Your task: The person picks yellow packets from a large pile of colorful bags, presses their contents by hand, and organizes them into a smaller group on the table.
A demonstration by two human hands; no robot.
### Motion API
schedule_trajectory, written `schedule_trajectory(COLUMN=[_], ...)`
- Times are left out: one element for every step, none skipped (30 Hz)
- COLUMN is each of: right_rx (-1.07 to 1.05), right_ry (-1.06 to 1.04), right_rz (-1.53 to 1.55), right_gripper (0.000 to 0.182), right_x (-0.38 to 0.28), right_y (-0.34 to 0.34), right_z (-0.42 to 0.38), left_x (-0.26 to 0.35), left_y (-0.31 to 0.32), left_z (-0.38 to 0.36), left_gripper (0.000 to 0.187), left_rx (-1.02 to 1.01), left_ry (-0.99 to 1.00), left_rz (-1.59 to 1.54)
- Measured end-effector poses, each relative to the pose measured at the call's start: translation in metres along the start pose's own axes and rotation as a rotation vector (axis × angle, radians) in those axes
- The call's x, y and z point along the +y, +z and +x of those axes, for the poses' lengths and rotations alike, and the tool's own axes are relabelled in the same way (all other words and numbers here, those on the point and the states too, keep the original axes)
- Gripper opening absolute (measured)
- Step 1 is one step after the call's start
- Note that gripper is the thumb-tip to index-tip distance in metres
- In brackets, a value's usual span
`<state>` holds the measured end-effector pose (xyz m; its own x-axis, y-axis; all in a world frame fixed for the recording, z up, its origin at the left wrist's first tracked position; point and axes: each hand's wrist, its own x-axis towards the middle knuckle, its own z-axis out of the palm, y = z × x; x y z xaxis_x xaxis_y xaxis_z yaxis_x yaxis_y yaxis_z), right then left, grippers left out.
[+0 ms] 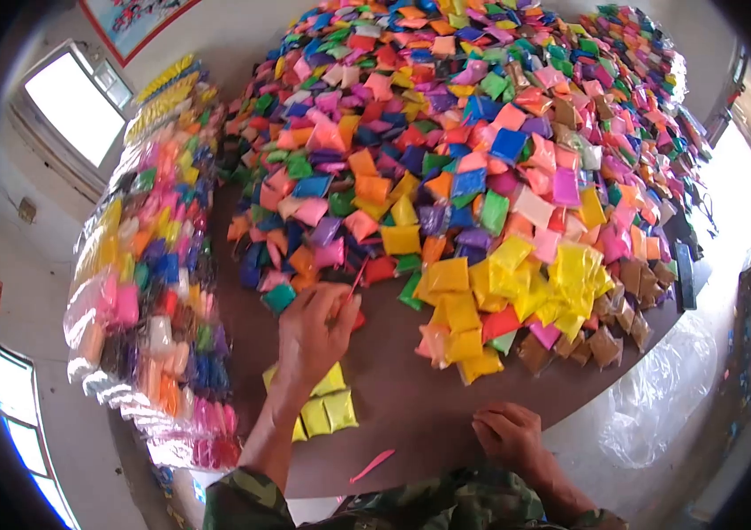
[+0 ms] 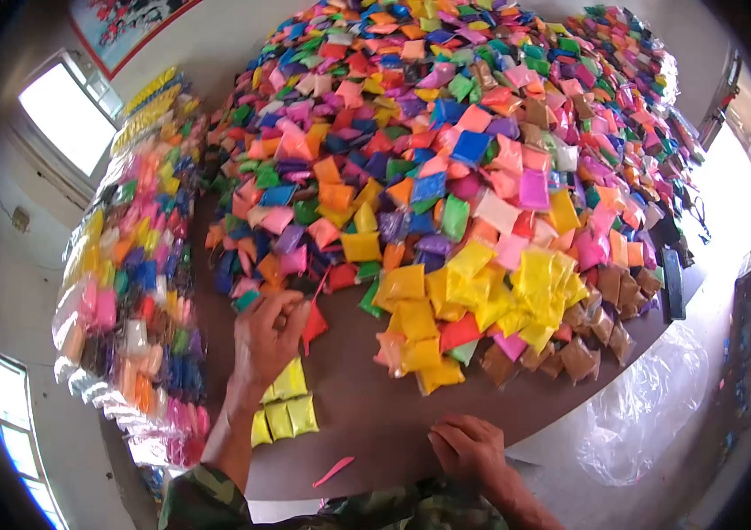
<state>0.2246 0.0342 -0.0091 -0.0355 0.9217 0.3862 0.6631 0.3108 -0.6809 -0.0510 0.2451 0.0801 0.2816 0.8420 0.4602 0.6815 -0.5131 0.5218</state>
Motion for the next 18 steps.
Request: schedule_trajectory(right_rx=[0.02, 0.042, 0.064, 0.068, 0.074, 0.079, 0.077, 0.075, 0.071, 0.065, 0.058, 0.05, 0.072, 0.092, 0.11, 0.108, 0.105, 0.102], right_ry=[0.016, 0.031, 0.044, 0.045, 0.045, 0.045, 0.057, 0.07, 0.083, 0.106, 0.131, 0.154, 0.16, 0.164, 0.171, 0.185, 0.199, 0.212], right_rz=[0.022, 0.046, 0.07, 0.082, 0.096, 0.11, 0.111, 0.112, 0.114, 0.137, 0.16, 0.184, 0.178, 0.171, 0.164, 0.171, 0.176, 0.181], right_gripper=[0.012, 0.012, 0.012, 0.013, 0.014, 0.015, 0.015, 0.014, 0.014, 0.013, 0.013, 0.013, 0.013, 0.013, 0.013, 0.013, 0.013, 0.013], right_x=[0.005, 0.01, 0.015, 0.019, 0.021, 0.023, 0.025, 0.025, 0.026, 0.024, 0.021, 0.019, 0.018, 0.019, 0.019, 0.019, 0.018, 0.019], right_y=[-0.002, -0.002, -0.001, -0.001, 0.001, 0.002, 0.003, 0.005, 0.004, -0.001, -0.008, -0.012, -0.012, -0.011, -0.011, -0.012, -0.014, -0.016], right_z=[-0.001, -0.002, -0.001, 0.0, 0.002, 0.003, 0.001, -0.002, -0.002, 0.001, 0.003, 0.006, 0.007, 0.008, 0.01, 0.012, 0.014, 0.015], left_x=[-0.005, -0.007, -0.007, -0.009, -0.017, -0.028, -0.04, -0.054, -0.069, -0.077, -0.08, -0.082, -0.084, -0.087, -0.092, -0.096, -0.104, -0.112], left_y=[0.012, 0.023, 0.036, 0.048, 0.061, 0.077, 0.093, 0.11, 0.126, 0.138, 0.148, 0.157, 0.165, 0.174, 0.183, 0.192, 0.2, 0.208], left_z=[0.025, 0.052, 0.081, 0.108, 0.135, 0.162, 0.188, 0.214, 0.238, 0.262, 0.282, 0.301, 0.317, 0.333, 0.346, 0.357, 0.369, 0.378], left_gripper=[0.013, 0.013, 0.013, 0.014, 0.016, 0.018, 0.02, 0.02, 0.021, 0.022, 0.022, 0.023, 0.024, 0.024, 0.025, 0.026, 0.028, 0.028], left_rx=[-0.025, -0.033, -0.04, -0.047, -0.059, -0.072, -0.085, -0.05, -0.016, 0.016, -0.014, -0.044, -0.073, -0.071, -0.071, -0.072, -0.127, -0.106], left_ry=[0.016, 0.032, 0.049, 0.062, 0.09, 0.116, 0.144, 0.213, 0.281, 0.351, 0.315, 0.278, 0.239, 0.224, 0.207, 0.189, 0.109, 0.164], left_rz=[0.0, -0.023, -0.045, -0.065, -0.034, -0.003, 0.027, 0.07, 0.113, 0.155, 0.161, 0.167, 0.173, 0.212, 0.249, 0.286, 0.252, 0.274])
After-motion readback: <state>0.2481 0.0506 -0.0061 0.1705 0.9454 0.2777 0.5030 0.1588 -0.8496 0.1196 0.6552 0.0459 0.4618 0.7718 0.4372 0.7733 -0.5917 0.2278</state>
